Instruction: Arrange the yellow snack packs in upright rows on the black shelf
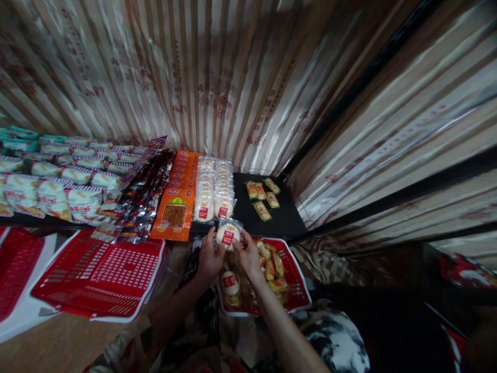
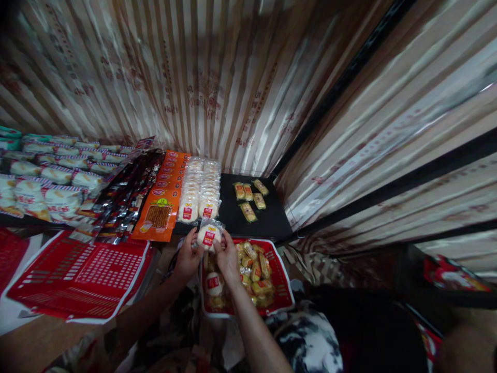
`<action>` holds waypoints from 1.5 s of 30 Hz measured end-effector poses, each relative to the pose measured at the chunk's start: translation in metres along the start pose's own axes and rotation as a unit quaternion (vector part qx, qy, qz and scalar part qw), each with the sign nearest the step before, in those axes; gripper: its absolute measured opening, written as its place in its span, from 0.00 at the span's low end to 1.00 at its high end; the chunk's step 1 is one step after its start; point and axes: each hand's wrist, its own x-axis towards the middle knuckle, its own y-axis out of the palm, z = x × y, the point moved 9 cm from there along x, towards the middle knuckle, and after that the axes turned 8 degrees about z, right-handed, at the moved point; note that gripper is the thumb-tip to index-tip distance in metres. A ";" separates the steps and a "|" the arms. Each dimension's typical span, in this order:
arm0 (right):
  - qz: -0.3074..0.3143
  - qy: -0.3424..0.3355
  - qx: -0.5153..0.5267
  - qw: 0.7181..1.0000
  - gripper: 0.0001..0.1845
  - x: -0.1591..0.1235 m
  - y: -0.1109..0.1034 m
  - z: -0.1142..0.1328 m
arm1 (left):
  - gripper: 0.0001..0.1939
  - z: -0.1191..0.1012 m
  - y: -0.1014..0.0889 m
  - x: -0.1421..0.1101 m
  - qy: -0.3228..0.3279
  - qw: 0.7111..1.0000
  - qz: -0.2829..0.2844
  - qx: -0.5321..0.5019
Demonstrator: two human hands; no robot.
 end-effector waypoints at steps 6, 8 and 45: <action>-0.001 -0.037 -0.024 0.999 0.31 0.042 -0.004 0.002 | 0.28 -0.022 0.011 0.014 0.100 0.982 0.015 0.157; 0.000 -0.047 -0.028 0.999 0.31 0.053 -0.005 0.002 | 0.28 -0.020 0.013 0.018 0.112 0.975 0.030 0.190; -0.072 -0.073 -0.249 0.963 0.33 0.073 0.007 0.010 | 0.25 -0.006 0.004 0.035 0.125 0.919 0.038 0.371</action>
